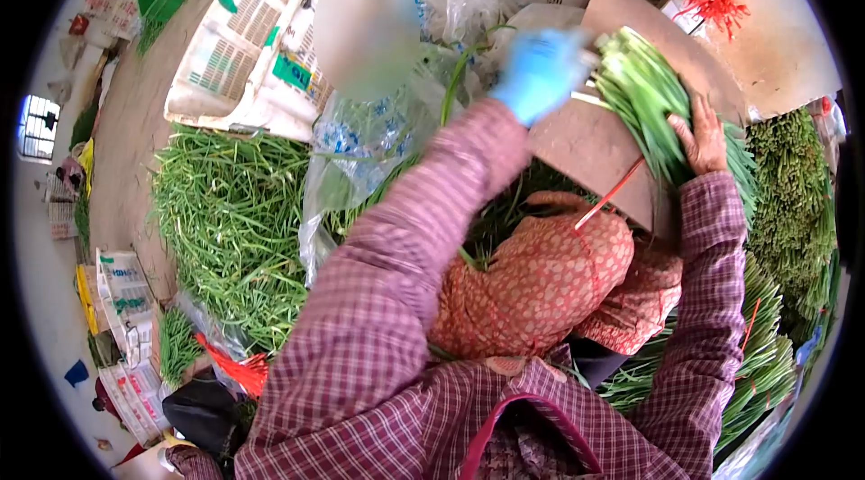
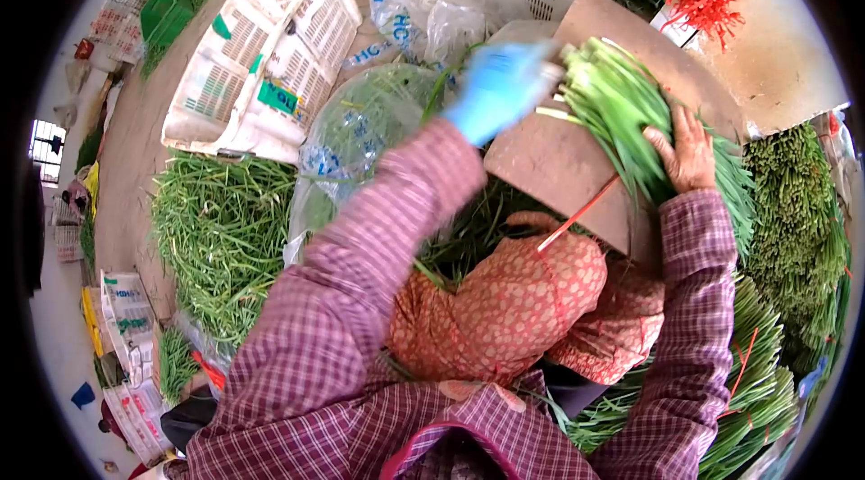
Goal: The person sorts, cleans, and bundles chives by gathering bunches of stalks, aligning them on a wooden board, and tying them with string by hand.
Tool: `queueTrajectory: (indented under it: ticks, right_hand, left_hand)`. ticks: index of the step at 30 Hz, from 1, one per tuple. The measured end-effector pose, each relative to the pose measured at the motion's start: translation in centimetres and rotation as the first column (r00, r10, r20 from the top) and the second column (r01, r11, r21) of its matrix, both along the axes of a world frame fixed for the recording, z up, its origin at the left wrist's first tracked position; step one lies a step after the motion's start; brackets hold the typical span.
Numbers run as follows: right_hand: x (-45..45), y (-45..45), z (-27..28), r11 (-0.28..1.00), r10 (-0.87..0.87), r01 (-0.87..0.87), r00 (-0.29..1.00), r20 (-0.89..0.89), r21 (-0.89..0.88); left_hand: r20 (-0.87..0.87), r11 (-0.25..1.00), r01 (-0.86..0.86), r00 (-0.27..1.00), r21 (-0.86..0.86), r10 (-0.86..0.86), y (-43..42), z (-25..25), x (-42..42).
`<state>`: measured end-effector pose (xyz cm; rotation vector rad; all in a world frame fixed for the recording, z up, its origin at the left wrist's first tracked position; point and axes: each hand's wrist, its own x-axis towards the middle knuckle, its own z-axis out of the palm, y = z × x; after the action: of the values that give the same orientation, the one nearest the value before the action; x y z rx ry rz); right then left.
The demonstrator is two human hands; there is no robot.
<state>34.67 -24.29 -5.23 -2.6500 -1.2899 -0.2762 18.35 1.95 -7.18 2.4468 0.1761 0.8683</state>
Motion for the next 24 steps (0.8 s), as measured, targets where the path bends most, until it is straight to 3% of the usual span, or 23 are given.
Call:
queueTrajectory:
  ticks: [1,2,3,4,6,9,10,11,12,13,14,16,18,20,23,24]
  right_hand:
    - [-0.2,0.2,0.5,1.000,0.016,-0.016,1.000,-0.009,0.009]
    - [-0.4,0.4,1.4,0.999,0.032,-0.032,0.999,-0.013,0.020]
    - [-0.8,0.7,1.8,0.998,0.056,-0.060,0.992,0.110,0.030]
    - [-2.6,2.0,3.4,0.992,0.076,-0.088,0.989,0.126,0.093]
    - [-7.4,5.7,6.2,0.930,0.205,-0.264,0.950,0.233,0.256]
    - [-15.7,11.8,6.0,0.861,0.400,-0.372,0.916,-0.012,0.347]
    - [-18.1,14.1,4.8,0.855,0.475,-0.439,0.876,-0.078,0.275]
    - [-19.9,16.4,2.8,0.895,0.445,-0.421,0.850,-0.281,0.146]
    - [-21.7,18.6,0.6,0.908,0.370,-0.415,0.854,-0.366,-0.051]
    - [-22.7,21.3,-2.5,0.849,0.229,-0.424,0.834,-0.501,-0.317]
    - [-23.4,23.0,-5.7,0.799,0.150,-0.441,0.804,-0.575,-0.409]
    - [-24.3,24.6,-11.0,0.797,0.042,-0.393,0.794,-0.607,-0.459]
    - [-24.5,25.5,-14.5,0.822,-0.060,-0.326,0.766,-0.640,-0.468]
    - [-24.6,26.3,-16.1,0.879,-0.244,-0.149,0.677,-0.694,-0.454]
    - [-24.8,27.0,-18.3,0.895,-0.292,-0.056,0.676,-0.677,-0.442]
    - [-24.8,27.3,-18.6,0.900,-0.298,-0.024,0.693,-0.656,-0.434]
  left_hand:
    - [-0.253,0.992,-0.116,0.960,0.044,0.124,3.4,-1.5,-2.3]
    - [-0.139,0.976,-0.205,0.971,-0.068,0.194,5.4,-2.4,-6.2]
    - [-0.135,0.925,-0.377,0.920,-0.046,0.368,8.0,-5.0,-9.4]
    - [-0.046,0.893,-0.405,0.913,-0.194,0.404,10.0,-7.1,-13.7]
    - [-0.155,0.838,-0.498,0.867,-0.223,0.474,10.9,-7.8,-21.8]
    - [-0.367,0.677,-0.588,0.807,-0.442,0.462,9.4,-12.3,-30.7]
    - [-0.398,0.620,-0.594,0.804,-0.513,0.441,8.5,-14.0,-32.8]
    - [-0.389,0.520,-0.585,0.808,-0.623,0.443,7.5,-16.3,-34.3]
    - [-0.378,0.408,-0.561,0.811,-0.720,0.446,6.6,-17.8,-35.4]
    - [-0.510,0.402,-0.629,0.776,-0.665,0.371,5.6,-17.0,-36.1]
    - [-0.511,0.396,-0.630,0.776,-0.668,0.371,5.2,-18.0,-37.0]
    - [-0.535,0.482,-0.650,0.759,-0.588,0.371,4.7,-21.8,-38.4]
    - [-0.562,0.467,-0.661,0.748,-0.587,0.353,4.5,-24.1,-39.6]
    - [-0.589,0.457,-0.674,0.735,-0.581,0.335,4.7,-24.4,-39.8]
    - [-0.554,0.249,-0.644,0.757,-0.724,0.347,3.8,-22.5,-38.6]
    - [-0.554,0.246,-0.642,0.758,-0.726,0.343,3.7,-22.3,-38.2]
